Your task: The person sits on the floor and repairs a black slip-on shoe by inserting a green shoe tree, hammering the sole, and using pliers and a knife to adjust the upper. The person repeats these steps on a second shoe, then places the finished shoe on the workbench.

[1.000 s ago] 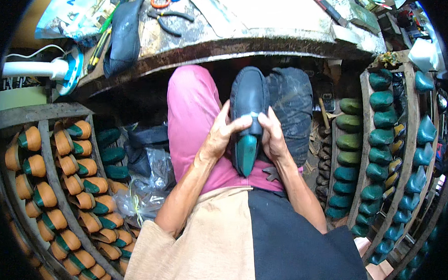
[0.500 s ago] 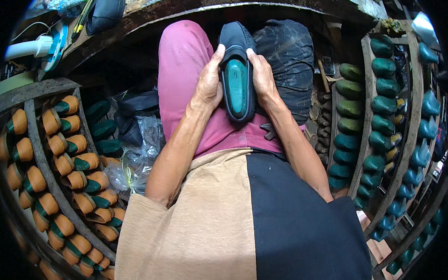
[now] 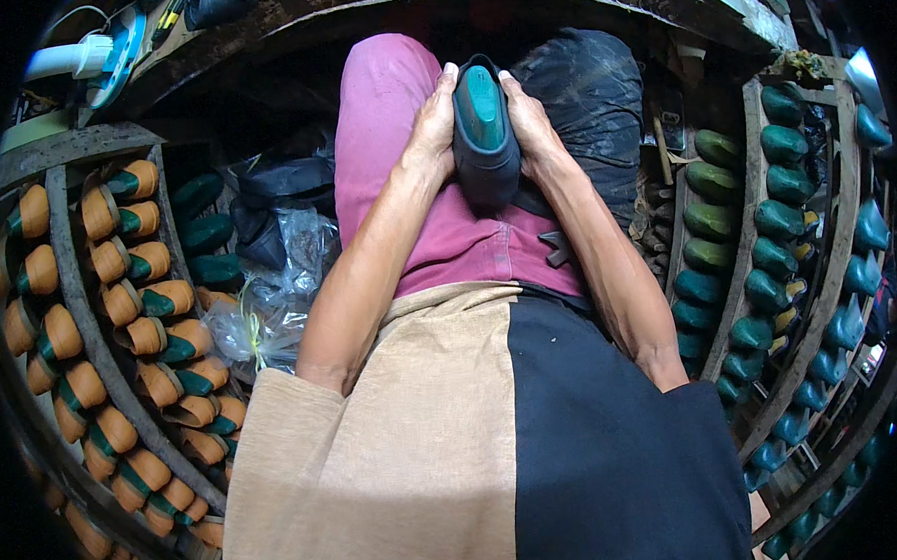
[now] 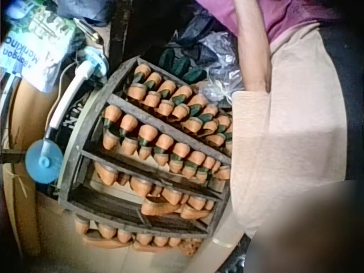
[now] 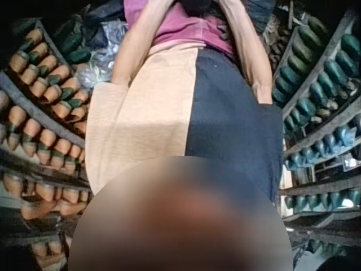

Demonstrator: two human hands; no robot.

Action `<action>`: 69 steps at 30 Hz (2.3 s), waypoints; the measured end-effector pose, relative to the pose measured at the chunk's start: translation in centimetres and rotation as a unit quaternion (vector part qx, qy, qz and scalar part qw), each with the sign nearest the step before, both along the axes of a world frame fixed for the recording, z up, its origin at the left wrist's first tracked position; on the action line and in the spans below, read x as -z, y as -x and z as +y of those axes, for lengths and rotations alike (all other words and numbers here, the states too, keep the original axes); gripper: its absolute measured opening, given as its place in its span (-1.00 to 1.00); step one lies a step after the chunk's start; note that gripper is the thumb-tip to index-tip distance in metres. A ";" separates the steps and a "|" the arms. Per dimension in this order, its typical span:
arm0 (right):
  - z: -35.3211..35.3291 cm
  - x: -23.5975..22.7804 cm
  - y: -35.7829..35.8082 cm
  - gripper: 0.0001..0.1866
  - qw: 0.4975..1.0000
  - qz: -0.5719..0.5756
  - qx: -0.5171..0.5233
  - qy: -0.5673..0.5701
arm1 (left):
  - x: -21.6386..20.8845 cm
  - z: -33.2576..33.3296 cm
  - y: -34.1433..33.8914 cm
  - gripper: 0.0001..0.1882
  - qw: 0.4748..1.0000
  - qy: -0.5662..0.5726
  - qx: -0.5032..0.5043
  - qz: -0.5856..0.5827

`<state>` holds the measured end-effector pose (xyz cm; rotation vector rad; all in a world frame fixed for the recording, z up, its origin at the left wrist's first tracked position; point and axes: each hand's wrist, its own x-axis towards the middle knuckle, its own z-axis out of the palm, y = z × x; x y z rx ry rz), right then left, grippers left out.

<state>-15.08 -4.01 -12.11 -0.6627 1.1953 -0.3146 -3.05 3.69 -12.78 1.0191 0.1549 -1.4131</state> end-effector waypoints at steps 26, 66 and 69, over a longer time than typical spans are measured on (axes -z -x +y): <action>-0.1 0.7 -1.6 -0.41 0.980 -0.171 0.019 0.098 | -1.5 1.5 -1.5 -0.56 0.994 0.101 -0.046 -0.002; 1.2 -4.4 2.5 -0.37 0.954 -0.095 -0.074 0.273 | -4.6 3.2 -1.8 -0.07 0.969 0.207 0.111 -0.076; 1.0 -8.3 3.4 -0.46 0.910 0.019 -0.105 0.400 | -4.8 2.6 -1.8 -0.06 0.956 0.257 0.129 -0.059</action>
